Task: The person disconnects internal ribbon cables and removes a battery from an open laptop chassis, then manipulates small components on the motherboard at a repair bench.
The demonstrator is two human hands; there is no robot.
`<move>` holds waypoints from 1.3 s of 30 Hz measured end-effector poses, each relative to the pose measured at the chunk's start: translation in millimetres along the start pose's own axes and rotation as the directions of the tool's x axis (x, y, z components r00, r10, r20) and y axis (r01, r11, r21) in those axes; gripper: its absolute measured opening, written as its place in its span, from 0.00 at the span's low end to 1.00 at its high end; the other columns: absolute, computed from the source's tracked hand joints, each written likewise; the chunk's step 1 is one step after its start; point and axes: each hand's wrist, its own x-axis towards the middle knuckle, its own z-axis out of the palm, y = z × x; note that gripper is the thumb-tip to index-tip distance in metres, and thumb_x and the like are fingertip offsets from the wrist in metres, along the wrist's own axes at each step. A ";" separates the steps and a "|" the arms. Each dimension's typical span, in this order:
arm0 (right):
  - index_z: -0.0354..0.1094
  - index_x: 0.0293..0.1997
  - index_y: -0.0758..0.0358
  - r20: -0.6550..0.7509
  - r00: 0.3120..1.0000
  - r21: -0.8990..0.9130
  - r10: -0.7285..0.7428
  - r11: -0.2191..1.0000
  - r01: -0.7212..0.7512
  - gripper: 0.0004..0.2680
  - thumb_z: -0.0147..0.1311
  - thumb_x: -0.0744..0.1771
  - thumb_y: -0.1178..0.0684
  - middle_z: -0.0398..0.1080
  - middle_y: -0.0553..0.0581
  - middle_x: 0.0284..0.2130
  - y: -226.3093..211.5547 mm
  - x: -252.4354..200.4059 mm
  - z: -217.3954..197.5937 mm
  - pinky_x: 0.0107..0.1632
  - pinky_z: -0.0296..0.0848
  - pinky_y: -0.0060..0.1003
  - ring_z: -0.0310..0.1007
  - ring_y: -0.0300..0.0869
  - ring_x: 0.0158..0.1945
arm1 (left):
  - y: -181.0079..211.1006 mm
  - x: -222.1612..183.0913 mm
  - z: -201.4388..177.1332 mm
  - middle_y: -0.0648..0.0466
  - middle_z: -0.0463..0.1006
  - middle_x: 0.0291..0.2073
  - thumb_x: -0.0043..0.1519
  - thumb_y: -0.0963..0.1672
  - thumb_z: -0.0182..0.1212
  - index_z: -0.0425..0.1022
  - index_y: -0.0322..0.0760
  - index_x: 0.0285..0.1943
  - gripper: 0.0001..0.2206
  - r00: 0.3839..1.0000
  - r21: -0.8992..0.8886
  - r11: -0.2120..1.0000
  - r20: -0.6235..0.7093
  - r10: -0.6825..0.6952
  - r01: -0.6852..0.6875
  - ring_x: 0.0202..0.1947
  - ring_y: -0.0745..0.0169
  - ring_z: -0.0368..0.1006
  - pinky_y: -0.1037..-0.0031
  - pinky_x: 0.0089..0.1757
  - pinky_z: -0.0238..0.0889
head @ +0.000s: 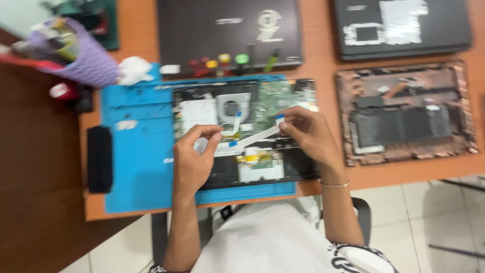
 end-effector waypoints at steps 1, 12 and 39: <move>0.73 0.50 0.69 -0.029 1.000 0.048 0.002 0.999 0.000 0.08 0.58 0.67 0.64 0.76 0.52 0.36 3.3 -6.2 -10.1 0.47 0.76 0.30 0.75 0.34 0.41 | 2.6 1.8 10.2 0.51 0.83 0.36 0.62 0.39 0.64 0.80 0.31 0.45 0.05 0.999 -0.013 1.000 0.031 0.011 -0.011 0.38 0.62 0.79 0.71 0.44 0.70; 0.73 0.49 0.73 -0.371 0.917 0.163 0.149 0.982 -0.093 0.07 0.59 0.67 0.63 0.76 0.57 0.31 17.3 -70.1 -110.4 0.31 0.72 0.33 0.73 0.38 0.31 | 40.8 15.6 125.8 0.51 0.85 0.38 0.63 0.39 0.62 0.79 0.31 0.44 0.05 0.950 -0.015 1.000 0.313 -0.006 0.012 0.43 0.62 0.81 0.70 0.46 0.71; 0.76 0.46 0.69 -0.581 0.814 -0.365 0.009 0.891 -0.270 0.08 0.63 0.64 0.60 0.79 0.57 0.35 22.1 -79.8 -238.9 0.39 0.78 0.31 0.80 0.38 0.35 | 74.6 27.4 285.7 0.53 0.78 0.36 0.62 0.40 0.64 0.81 0.32 0.43 0.05 0.913 0.051 0.998 0.404 -0.055 0.038 0.34 0.67 0.76 0.73 0.38 0.71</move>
